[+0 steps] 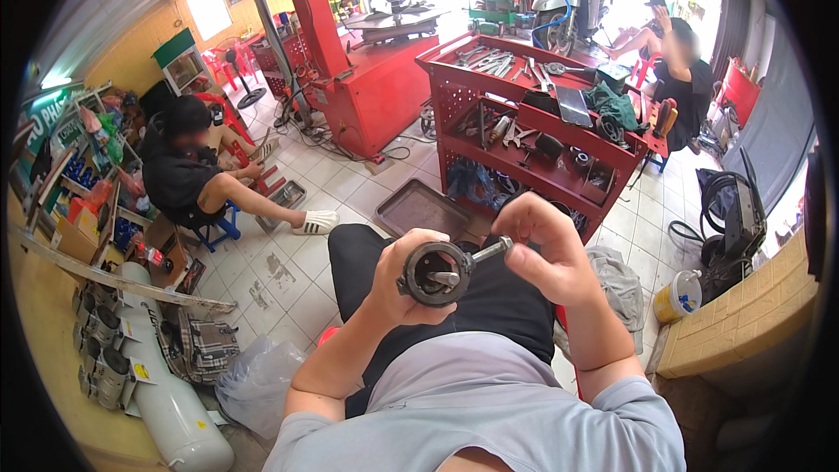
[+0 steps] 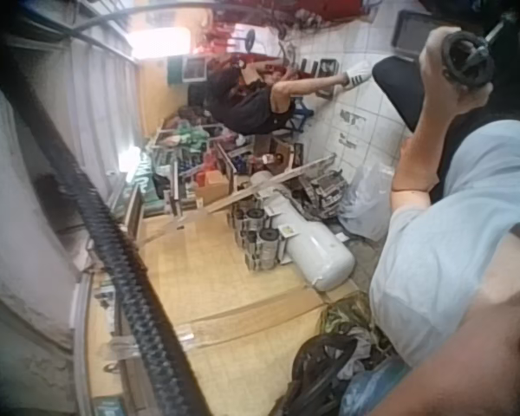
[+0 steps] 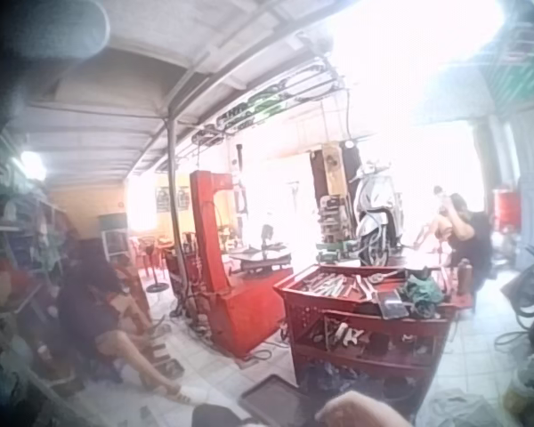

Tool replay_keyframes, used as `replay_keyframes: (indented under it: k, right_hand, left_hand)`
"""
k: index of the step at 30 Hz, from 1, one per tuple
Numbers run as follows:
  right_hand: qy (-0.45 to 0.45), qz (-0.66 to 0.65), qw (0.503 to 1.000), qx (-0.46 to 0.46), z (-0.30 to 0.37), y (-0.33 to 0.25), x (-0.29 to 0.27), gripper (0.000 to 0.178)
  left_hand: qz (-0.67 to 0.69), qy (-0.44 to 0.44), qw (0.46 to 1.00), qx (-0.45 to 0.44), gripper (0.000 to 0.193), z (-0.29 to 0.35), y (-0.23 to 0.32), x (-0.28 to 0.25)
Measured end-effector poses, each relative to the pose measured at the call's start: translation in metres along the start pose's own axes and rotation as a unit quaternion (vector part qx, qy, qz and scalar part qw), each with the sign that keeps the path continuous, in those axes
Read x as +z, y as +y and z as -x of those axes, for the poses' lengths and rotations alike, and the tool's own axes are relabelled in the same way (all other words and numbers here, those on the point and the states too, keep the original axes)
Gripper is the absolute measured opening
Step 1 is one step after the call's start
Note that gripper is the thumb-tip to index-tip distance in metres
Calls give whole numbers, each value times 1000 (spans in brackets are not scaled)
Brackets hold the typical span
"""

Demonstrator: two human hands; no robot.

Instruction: The person sits on a low stool in a workshop and assembles a cylindrical mechanical component, likely a clutch assembly. They insert a metal pin into the part, rotate it to check alignment, and use a small wrench to tighten a bolt on the side. The person handles the part with both hands, occasionally placing it on their lap or a tray.

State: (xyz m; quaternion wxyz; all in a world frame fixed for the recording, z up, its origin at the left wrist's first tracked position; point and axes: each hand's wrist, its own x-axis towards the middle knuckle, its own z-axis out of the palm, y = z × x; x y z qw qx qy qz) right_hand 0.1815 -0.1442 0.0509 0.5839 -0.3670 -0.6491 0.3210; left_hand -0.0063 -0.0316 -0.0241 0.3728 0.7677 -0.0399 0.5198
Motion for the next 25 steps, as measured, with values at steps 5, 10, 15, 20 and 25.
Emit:
replay_keyframes:
  k: [5,10,15,20,25]
  right_hand:
    - [12,13,1000,-1,0,0,4,21]
    - [2,50,998,-34,-1,5,-5,17]
    - [9,21,1000,1,1,7,-1,22]
    - [84,-29,996,-6,-2,1,6,20]
    - [18,30,999,25,0,5,-3,24]
  left_hand:
    - [6,4,1000,2,70,-1,0,1]
    - [11,9,1000,5,69,-3,0,2]
    - [-1,1,1000,4,68,-1,-1,1]
    - [-6,13,1000,6,69,-3,0,0]
    - [-6,3,1000,5,71,0,-2,0]
